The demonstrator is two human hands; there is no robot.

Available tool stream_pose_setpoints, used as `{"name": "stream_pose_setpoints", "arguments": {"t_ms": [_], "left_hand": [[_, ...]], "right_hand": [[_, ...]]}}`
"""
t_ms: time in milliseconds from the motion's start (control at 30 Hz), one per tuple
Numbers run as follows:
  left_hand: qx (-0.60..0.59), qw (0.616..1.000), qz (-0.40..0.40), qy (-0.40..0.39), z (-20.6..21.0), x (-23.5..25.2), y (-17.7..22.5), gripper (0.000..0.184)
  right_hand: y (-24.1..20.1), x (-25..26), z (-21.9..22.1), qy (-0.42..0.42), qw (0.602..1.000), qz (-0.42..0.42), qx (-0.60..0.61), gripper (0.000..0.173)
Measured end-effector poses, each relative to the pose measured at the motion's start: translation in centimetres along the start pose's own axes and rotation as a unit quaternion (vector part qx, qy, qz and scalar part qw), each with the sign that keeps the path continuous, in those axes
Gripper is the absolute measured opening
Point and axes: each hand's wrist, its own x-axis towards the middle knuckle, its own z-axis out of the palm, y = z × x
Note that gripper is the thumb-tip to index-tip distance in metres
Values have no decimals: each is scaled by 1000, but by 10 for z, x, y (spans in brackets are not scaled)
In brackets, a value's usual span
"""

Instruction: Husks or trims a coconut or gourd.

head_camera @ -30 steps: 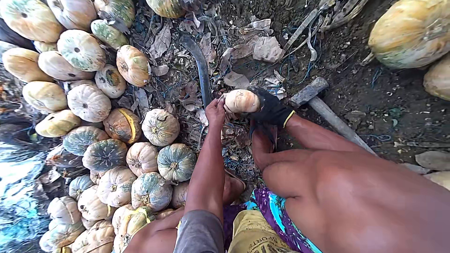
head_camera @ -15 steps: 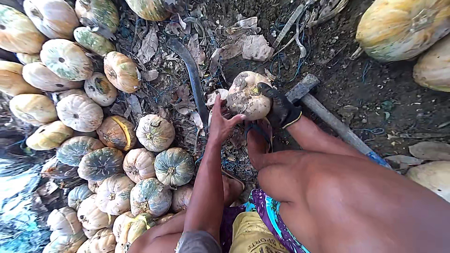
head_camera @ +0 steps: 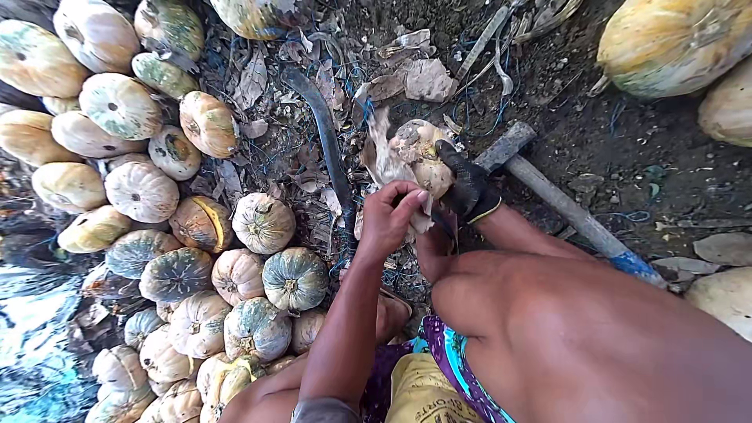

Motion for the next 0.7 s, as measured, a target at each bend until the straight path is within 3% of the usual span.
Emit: {"name": "stream_pose_setpoints", "arguments": {"t_ms": [67,133,200,233,300,333,400,433,500,533,600,700], "left_hand": [[-141,989,-4,43,-34,-8,23,11],[-228,950,68,203,-97,-13,33,13],[-256,880,145,373,-166,-12,29,28],[-251,842,139,457,-188,-13,23,32],[-153,833,38,531,-195,-24,-10,35],[-68,850,-50,520,-182,-31,-38,34],[103,896,-225,368,-144,-45,-100,46],[192,898,-291,267,-122,-49,-127,56],[342,853,-371,132,-78,-51,-161,79],[396,823,-391,116,-61,-52,-170,85],[440,791,-406,127,-51,-49,-178,77],[386,813,-422,114,-72,-39,-168,64]], "right_hand": [[4,11,-12,34,998,-11,-45,56],[3,12,-20,55,996,-16,-73,62],[-3,11,-21,71,988,-44,-131,65],[-6,11,-18,78,979,-57,-182,69],[-12,15,-7,82,951,-102,-280,80],[-16,18,1,82,936,-124,-320,87],[-22,23,19,82,902,-171,-387,98],[-23,24,27,79,886,-195,-414,100],[-23,30,38,78,839,-205,-498,107],[-21,34,40,71,809,-181,-554,111],[-12,49,41,55,741,-130,-656,113],[-7,63,51,40,709,-96,-698,116]]}}
